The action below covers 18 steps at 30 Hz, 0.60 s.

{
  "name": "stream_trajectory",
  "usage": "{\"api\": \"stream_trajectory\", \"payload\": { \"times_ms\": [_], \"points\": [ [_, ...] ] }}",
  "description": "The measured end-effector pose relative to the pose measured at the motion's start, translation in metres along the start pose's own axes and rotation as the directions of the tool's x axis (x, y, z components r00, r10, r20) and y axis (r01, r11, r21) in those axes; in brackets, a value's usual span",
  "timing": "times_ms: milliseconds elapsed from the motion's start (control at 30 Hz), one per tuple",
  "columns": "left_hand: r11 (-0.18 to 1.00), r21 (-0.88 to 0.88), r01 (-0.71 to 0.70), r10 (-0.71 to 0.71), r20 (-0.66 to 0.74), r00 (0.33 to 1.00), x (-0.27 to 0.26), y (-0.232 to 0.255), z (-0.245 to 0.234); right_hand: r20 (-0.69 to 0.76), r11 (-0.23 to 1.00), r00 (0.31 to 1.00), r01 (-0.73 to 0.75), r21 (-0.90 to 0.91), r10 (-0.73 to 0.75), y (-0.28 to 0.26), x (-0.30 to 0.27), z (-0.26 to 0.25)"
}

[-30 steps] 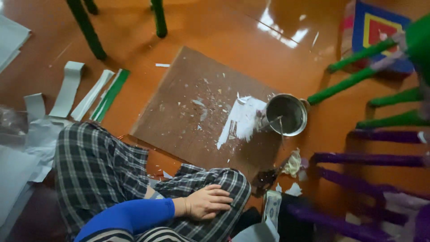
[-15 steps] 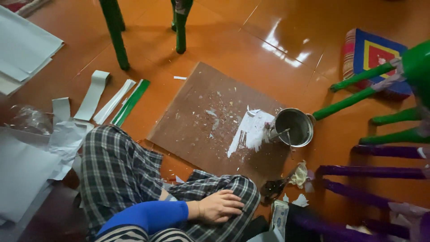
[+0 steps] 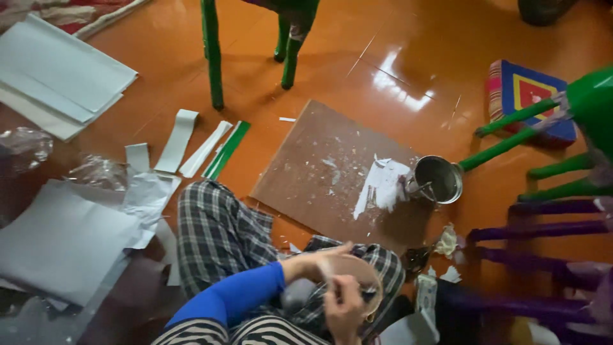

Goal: Cutting strips of paper and tape using scissors for a craft project

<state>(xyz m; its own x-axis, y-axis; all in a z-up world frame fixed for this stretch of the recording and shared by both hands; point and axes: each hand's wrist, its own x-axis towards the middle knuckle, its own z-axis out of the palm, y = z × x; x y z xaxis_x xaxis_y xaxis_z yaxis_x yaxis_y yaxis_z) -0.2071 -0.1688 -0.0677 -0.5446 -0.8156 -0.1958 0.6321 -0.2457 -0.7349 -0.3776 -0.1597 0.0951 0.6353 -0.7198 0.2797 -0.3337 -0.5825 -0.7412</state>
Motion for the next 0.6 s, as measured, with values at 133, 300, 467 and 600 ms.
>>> {"api": "stream_trajectory", "payload": {
  "times_ms": [133, 300, 467, 600],
  "points": [
    [0.61, 0.699, -0.372, 0.17, 0.344, 0.924, -0.144, -0.038, 0.023, 0.489, 0.911, 0.811, 0.12, 0.395, -0.32, -0.06, -0.015, 0.032],
    [0.65, 0.608, -0.456, 0.375, 0.265, 0.888, -0.184, 0.003, -0.037, 0.655, 0.87, 0.711, -0.126, 0.476, -0.256, -0.089, -0.019, 0.054],
    [0.522, 0.647, -0.556, 0.587, 0.2, 0.785, -0.229, -0.068, -0.008, 0.623, 0.908, 0.772, -0.161, 0.386, -0.128, -0.096, -0.012, 0.056],
    [0.471, 0.629, -0.619, 0.678, 0.19, 0.71, -0.224, -0.071, -0.005, 0.71, 0.907, 0.7, -0.245, 0.344, -0.08, -0.1, -0.022, 0.045]
  ]
}}
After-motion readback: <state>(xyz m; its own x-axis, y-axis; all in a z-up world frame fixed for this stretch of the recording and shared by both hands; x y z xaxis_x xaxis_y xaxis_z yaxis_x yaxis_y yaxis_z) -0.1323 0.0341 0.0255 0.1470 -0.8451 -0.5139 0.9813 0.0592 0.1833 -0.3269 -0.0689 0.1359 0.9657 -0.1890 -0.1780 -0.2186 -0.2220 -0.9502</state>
